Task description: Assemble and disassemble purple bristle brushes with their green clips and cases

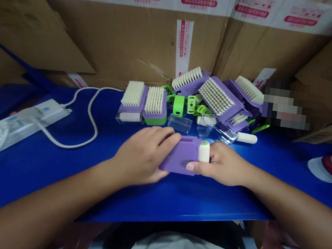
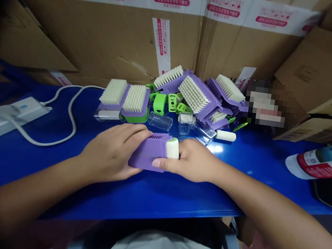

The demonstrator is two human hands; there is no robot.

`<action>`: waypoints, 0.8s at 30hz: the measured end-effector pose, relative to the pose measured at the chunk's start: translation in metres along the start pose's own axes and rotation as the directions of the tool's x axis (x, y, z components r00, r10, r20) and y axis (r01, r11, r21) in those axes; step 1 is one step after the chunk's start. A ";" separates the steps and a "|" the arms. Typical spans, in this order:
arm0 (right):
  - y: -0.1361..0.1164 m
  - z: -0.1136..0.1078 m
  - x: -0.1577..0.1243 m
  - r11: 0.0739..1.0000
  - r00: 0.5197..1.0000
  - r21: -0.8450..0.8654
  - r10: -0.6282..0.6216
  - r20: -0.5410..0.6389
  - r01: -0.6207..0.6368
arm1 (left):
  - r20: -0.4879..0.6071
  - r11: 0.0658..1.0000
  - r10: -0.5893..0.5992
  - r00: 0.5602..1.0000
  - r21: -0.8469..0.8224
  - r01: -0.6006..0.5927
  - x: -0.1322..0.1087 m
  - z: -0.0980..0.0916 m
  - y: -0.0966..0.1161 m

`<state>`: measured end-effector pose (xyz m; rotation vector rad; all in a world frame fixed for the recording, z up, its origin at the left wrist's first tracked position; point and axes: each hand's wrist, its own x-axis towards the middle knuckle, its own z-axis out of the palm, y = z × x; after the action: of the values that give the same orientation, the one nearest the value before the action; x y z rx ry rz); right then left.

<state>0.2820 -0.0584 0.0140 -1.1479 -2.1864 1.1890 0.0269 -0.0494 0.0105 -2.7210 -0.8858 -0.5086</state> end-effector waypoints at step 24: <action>0.006 -0.021 0.001 0.932 0.783 -0.113 -0.352 -0.512 0.345 | 0.073 0.896 -0.052 0.996 -0.436 0.079 -0.003 0.004 -0.030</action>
<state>0.2989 -0.0454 0.0207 -0.8809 -1.8628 0.6052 0.0072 -0.0256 0.0086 -3.1331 -0.9819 -0.7218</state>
